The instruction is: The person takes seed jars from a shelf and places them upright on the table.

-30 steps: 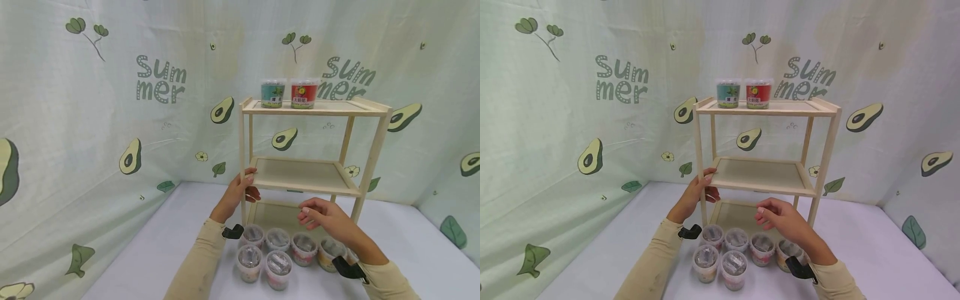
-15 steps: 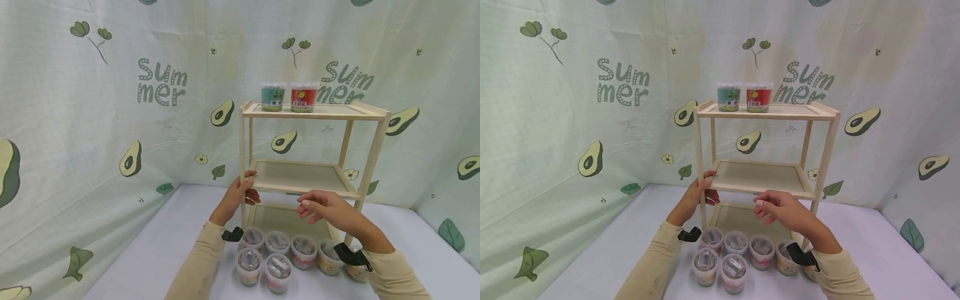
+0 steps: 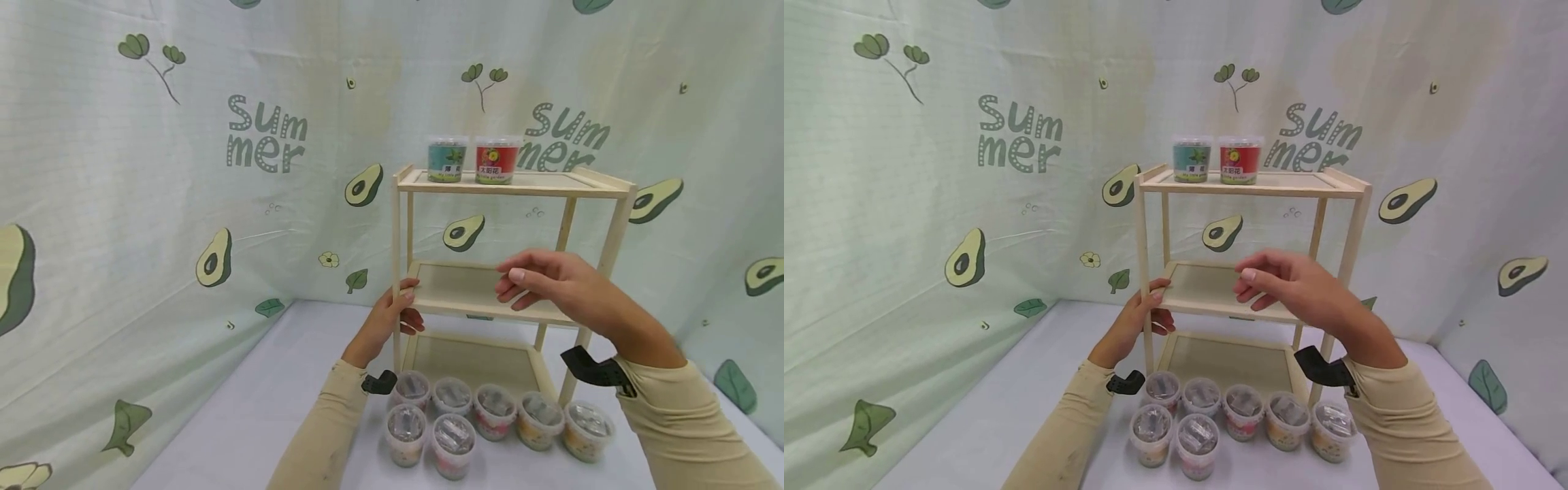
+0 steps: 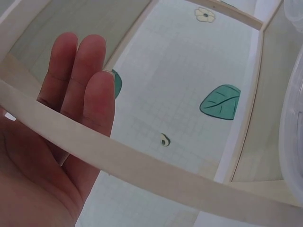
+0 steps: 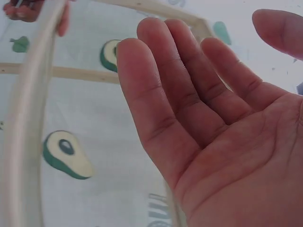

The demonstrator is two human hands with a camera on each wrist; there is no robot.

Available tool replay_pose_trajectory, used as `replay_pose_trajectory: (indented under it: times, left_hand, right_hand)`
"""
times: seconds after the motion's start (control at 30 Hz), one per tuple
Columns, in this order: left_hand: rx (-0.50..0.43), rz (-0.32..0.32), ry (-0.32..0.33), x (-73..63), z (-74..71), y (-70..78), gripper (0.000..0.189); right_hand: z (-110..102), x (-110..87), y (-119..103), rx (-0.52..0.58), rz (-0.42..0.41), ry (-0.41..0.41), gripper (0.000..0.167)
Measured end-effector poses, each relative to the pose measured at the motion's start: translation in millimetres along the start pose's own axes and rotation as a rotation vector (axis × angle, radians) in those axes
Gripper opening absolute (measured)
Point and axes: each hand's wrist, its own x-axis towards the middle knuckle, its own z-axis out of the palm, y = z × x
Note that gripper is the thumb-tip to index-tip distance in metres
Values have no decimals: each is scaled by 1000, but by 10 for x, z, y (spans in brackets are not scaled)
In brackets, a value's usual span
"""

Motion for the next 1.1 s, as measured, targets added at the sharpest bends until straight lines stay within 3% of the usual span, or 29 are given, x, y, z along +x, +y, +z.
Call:
replay_pose_trajectory:
  times: [0.2,0.43,0.63,0.87,1.1]
  left_hand:
    - [-2,9,6,26,-3,50,47]
    - [5,9,2,71,13,70,48]
    - [0,-11,9,22,12,15,47]
    - [-3,6,2,9,16,20,48]
    - [8,-5,6,-7,11,18,49]
  right_hand:
    - [-227,119,-332,-44,-85,32,24]
    - [-360,236,-564,-122,-63,97,28]
    - [-494,341,-695,-125,-65,130,31]
    - [-730,444,-819,-32,-64,204,28]
    - [-797,509,-810,37,-57,206,32]
